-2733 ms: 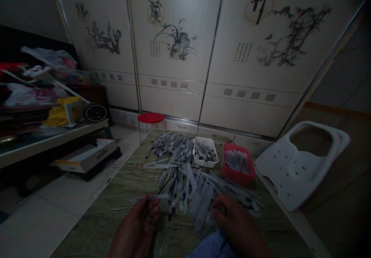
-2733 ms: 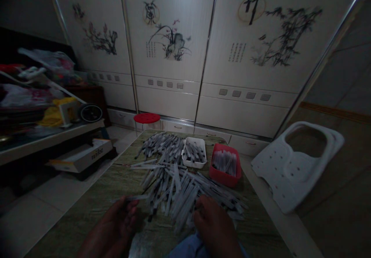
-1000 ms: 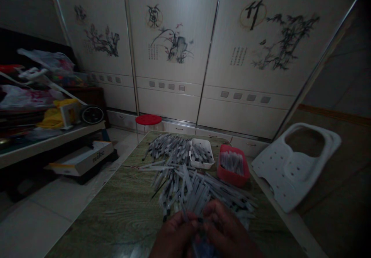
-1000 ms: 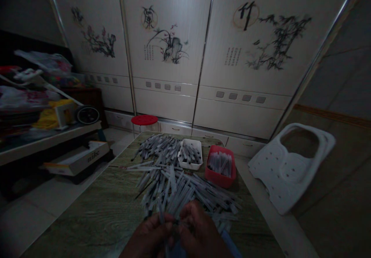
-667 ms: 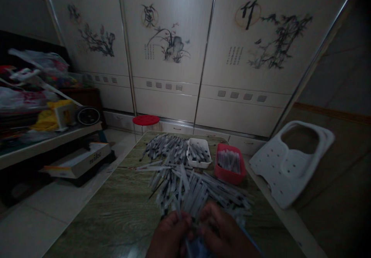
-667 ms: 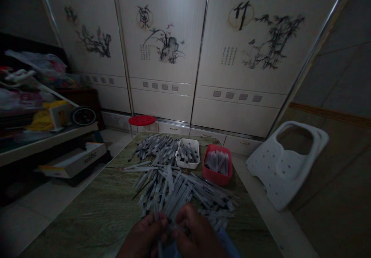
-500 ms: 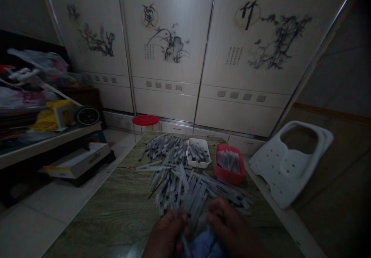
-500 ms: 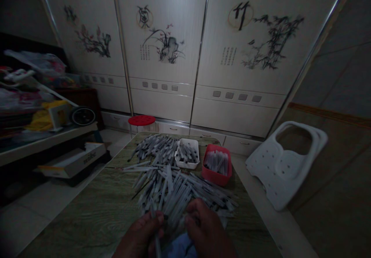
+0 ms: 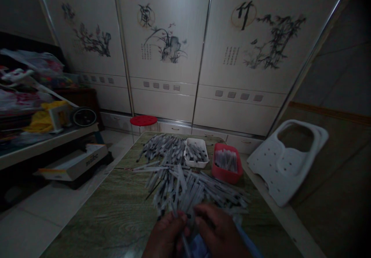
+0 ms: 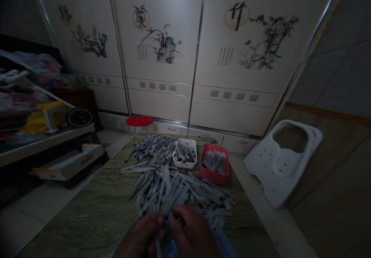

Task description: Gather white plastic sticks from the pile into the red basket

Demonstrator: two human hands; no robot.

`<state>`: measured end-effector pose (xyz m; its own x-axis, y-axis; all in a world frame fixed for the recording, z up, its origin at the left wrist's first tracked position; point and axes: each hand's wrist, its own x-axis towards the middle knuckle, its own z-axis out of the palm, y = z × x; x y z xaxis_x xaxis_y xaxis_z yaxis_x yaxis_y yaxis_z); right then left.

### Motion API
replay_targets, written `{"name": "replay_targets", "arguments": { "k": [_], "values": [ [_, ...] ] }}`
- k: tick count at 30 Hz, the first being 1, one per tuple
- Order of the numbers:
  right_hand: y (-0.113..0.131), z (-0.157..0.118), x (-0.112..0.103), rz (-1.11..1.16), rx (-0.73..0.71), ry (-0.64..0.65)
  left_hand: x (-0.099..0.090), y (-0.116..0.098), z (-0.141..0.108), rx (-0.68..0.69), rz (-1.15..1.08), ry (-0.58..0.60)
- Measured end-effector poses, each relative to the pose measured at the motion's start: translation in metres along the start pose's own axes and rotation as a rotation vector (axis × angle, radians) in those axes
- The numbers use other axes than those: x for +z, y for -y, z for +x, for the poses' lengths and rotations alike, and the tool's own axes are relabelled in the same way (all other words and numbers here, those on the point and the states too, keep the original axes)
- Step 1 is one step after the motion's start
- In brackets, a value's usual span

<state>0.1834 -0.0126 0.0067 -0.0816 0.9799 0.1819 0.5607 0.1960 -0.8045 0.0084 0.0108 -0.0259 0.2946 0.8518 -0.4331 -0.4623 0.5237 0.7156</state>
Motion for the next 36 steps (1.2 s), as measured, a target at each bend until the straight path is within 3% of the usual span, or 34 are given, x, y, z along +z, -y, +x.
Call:
{"name": "replay_targets", "arguments": {
  "k": [8, 11, 15, 17, 36],
  "values": [
    [0.014, 0.0, 0.004, 0.076, 0.046, 0.104, 0.007, -0.001, -0.006, 0.032, -0.044, 0.107],
    [0.007, 0.0, 0.002, 0.102, 0.067, 0.082, 0.009, -0.003, -0.004, 0.015, -0.118, 0.031],
    [0.0, 0.0, -0.003, 0.135, 0.103, 0.044, 0.014, -0.014, -0.006, 0.008, -0.264, -0.187],
    [-0.002, 0.0, -0.004, 0.15, 0.126, 0.044, 0.016, -0.02, -0.008, 0.005, -0.315, -0.242],
    [0.002, -0.005, 0.002, 0.087, 0.115, 0.015, 0.026, -0.027, -0.012, -0.001, -0.369, -0.291]
  ]
}}
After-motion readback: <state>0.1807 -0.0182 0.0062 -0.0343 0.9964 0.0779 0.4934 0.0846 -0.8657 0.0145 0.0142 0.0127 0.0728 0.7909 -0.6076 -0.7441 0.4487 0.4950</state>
